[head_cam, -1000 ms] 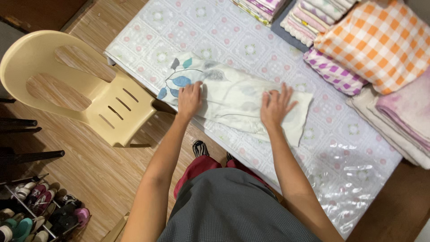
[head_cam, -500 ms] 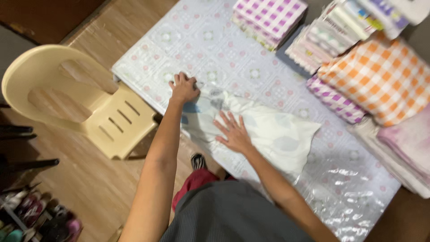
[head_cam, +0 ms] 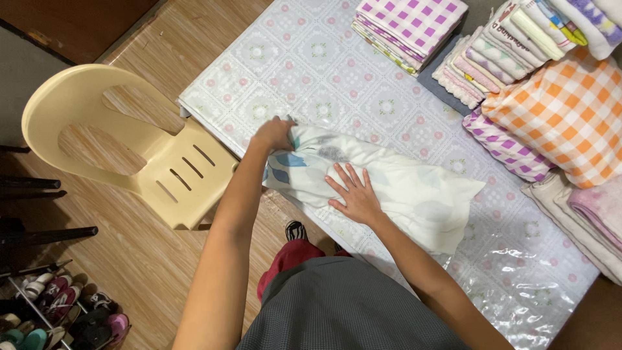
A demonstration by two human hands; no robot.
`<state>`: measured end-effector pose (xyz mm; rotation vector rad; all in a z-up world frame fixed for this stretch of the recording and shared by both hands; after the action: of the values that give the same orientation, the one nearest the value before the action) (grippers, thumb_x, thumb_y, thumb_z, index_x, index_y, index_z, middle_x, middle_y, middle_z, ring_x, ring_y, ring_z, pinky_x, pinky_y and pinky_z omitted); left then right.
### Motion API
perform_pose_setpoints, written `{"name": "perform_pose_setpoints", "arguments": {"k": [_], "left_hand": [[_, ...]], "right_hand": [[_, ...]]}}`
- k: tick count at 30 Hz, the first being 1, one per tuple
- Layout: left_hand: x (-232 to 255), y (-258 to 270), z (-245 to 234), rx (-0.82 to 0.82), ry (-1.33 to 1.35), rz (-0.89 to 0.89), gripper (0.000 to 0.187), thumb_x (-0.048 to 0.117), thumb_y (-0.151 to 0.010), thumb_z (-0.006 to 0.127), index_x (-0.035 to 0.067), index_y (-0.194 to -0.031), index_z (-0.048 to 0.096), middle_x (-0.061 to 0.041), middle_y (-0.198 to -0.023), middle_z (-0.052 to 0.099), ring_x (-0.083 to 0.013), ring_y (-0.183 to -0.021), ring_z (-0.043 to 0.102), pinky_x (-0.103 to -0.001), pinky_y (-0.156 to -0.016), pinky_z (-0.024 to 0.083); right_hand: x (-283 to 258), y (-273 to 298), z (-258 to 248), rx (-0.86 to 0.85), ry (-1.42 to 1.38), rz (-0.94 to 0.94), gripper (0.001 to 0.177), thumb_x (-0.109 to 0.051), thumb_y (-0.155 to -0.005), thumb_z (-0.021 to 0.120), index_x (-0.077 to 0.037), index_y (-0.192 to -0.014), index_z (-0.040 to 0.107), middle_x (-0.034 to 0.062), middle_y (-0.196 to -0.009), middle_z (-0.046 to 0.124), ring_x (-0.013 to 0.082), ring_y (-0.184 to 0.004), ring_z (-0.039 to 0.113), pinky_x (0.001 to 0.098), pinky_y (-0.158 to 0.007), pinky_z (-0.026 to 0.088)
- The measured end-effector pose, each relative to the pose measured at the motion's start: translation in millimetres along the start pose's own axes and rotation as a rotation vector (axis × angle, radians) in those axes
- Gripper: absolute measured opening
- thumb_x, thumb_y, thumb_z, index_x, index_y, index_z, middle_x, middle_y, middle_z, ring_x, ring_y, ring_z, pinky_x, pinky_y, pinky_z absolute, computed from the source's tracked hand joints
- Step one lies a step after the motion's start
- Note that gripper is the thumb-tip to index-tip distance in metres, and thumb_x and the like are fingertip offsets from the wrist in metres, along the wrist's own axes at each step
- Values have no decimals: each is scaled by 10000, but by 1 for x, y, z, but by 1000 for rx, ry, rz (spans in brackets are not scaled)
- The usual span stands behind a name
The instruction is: The person folds a white sheet with a blue leaf pattern on a table, smoothing and aligning edges, then stacks the folded sheet with other folded linens on the table.
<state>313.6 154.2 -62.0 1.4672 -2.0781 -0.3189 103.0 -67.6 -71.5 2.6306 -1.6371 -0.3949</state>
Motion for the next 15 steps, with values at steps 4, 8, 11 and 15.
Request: {"name": "perform_pose_setpoints", "arguments": {"k": [4,8,11,15], "left_hand": [[12,12,-2,218,33,205,798,227,-599,948,164,-1328,629,-219,-1291,616,-386,-1110,664,-417,-961,551],[-9,-3,-17,337,350,155,693,240,-681,923,7,-1243,592,-226,-1151,669,-349,-1030,673,-412,-916,563],[-20,-21,-24,345,731,64,630,227,-736,904,26,-1239,581,-169,-1114,659,-269,-1000,654,-375,-883,549],[-11,-28,-30,441,734,-87,373,156,-746,852,57,-1071,699,-117,-1069,742,-247,-971,728,-340,-893,590]], "right_hand": [[1,0,0,-8,5,4,707,-705,-962,356,-390,-1590,276,14,-1708,76,287,-1560,43,637,-1212,30],[-1,0,-3,27,18,-6,705,-703,-965,363,-389,-1592,281,19,-1710,83,289,-1562,55,637,-1213,44],[-1,1,-3,30,28,-5,706,-701,-964,369,-386,-1590,280,25,-1709,88,291,-1560,63,637,-1213,51],[-1,1,-1,40,27,-5,710,-697,-971,371,-378,-1598,275,24,-1712,87,296,-1561,71,633,-1214,52]]}}
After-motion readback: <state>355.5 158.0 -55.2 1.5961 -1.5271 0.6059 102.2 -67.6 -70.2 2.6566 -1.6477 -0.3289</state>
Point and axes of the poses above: each hand's wrist, its own y-axis away from the middle knuckle, its own z-axis out of the palm, x = y × z, the point moved 6 cm from there along -y, towards the middle knuckle
